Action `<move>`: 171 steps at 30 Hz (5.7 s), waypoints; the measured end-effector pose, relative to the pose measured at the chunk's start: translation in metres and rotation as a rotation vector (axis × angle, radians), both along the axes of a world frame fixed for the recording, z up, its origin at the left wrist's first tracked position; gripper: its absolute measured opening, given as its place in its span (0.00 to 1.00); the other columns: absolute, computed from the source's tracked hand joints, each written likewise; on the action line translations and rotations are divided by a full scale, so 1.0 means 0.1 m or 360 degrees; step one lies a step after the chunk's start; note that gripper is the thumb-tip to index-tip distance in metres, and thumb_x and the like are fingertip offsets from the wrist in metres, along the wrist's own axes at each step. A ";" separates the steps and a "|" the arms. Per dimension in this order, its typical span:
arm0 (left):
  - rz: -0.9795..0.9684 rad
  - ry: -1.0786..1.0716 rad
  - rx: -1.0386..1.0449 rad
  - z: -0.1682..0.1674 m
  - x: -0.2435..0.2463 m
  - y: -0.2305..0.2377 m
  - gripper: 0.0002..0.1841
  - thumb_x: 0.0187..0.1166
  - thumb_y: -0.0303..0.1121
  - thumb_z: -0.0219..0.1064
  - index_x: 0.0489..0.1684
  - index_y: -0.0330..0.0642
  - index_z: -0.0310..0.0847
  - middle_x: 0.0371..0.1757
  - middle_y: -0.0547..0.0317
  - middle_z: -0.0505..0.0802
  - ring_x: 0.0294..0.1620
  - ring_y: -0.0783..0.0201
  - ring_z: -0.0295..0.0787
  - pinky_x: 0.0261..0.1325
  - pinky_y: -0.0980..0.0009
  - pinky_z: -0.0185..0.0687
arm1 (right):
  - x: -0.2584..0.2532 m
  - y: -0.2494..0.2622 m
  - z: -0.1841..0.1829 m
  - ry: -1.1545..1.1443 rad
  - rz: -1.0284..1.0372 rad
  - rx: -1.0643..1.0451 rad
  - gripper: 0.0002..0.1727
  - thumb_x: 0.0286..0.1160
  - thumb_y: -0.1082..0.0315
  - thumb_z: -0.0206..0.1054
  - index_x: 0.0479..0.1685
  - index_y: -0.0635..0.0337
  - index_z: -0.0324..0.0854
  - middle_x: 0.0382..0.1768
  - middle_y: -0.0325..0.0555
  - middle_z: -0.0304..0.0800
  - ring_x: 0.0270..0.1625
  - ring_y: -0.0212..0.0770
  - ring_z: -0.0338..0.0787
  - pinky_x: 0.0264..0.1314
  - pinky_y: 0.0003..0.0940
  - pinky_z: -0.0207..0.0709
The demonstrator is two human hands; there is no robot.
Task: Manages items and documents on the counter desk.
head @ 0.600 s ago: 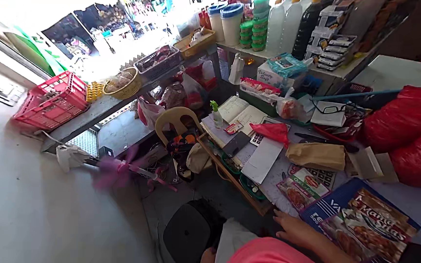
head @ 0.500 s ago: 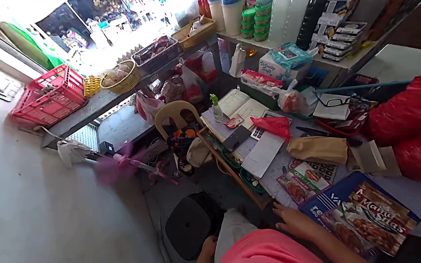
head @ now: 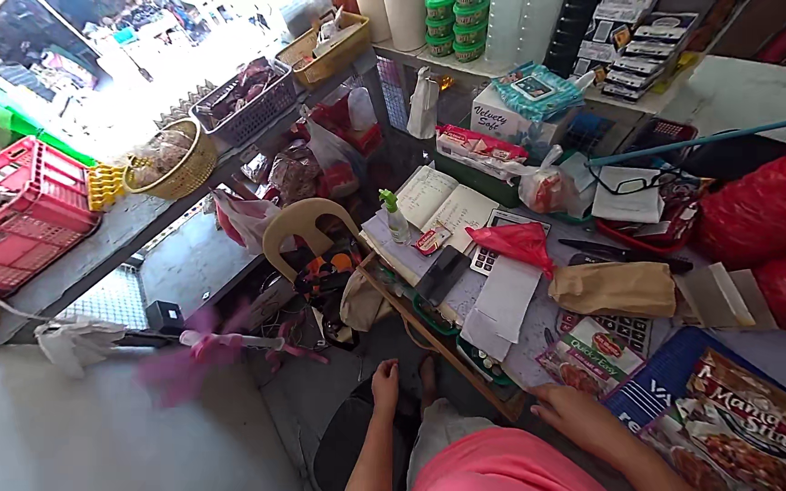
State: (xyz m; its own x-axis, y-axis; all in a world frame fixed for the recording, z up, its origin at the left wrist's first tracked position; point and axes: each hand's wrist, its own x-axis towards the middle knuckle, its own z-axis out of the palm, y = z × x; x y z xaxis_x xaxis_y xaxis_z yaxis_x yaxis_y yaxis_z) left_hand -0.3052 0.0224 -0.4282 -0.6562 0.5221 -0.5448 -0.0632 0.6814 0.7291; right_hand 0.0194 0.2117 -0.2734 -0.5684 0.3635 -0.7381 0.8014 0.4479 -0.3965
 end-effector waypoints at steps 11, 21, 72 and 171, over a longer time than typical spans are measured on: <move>-0.0038 0.0774 0.0351 0.73 -1.64 2.08 0.30 0.81 0.33 0.66 0.81 0.28 0.68 0.77 0.25 0.76 0.78 0.35 0.74 0.79 0.47 0.72 | -0.94 0.42 0.26 0.0474 -0.0395 0.0642 0.16 0.88 0.59 0.62 0.50 0.56 0.94 0.32 0.57 0.96 0.37 0.62 0.96 0.43 0.66 0.84; -0.0127 0.0869 0.0242 0.60 -2.21 3.02 0.32 0.89 0.45 0.58 0.84 0.28 0.64 0.80 0.25 0.74 0.81 0.33 0.72 0.82 0.44 0.68 | -1.25 0.50 0.12 0.0729 -0.0506 0.0996 0.16 0.83 0.60 0.62 0.48 0.57 0.96 0.33 0.54 0.97 0.35 0.58 0.97 0.37 0.61 0.87; -0.0273 0.1528 -0.0106 -0.04 -2.32 3.29 0.30 0.93 0.49 0.45 0.86 0.39 0.68 0.80 0.32 0.78 0.87 0.26 0.60 0.82 0.20 0.34 | -0.91 2.21 0.19 0.1210 -0.1233 0.1653 0.23 0.91 0.54 0.55 0.61 0.62 0.89 0.65 0.54 0.91 0.70 0.48 0.89 0.75 0.44 0.82; -0.0098 0.1602 -0.0080 0.20 -2.21 3.35 0.28 0.91 0.47 0.45 0.74 0.42 0.82 0.73 0.43 0.88 0.83 0.28 0.70 0.83 0.21 0.38 | -1.90 3.45 0.04 0.1705 -0.1182 0.1777 0.22 0.65 0.66 0.75 0.55 0.72 0.84 0.58 0.70 0.85 0.67 0.58 0.83 0.76 0.37 0.73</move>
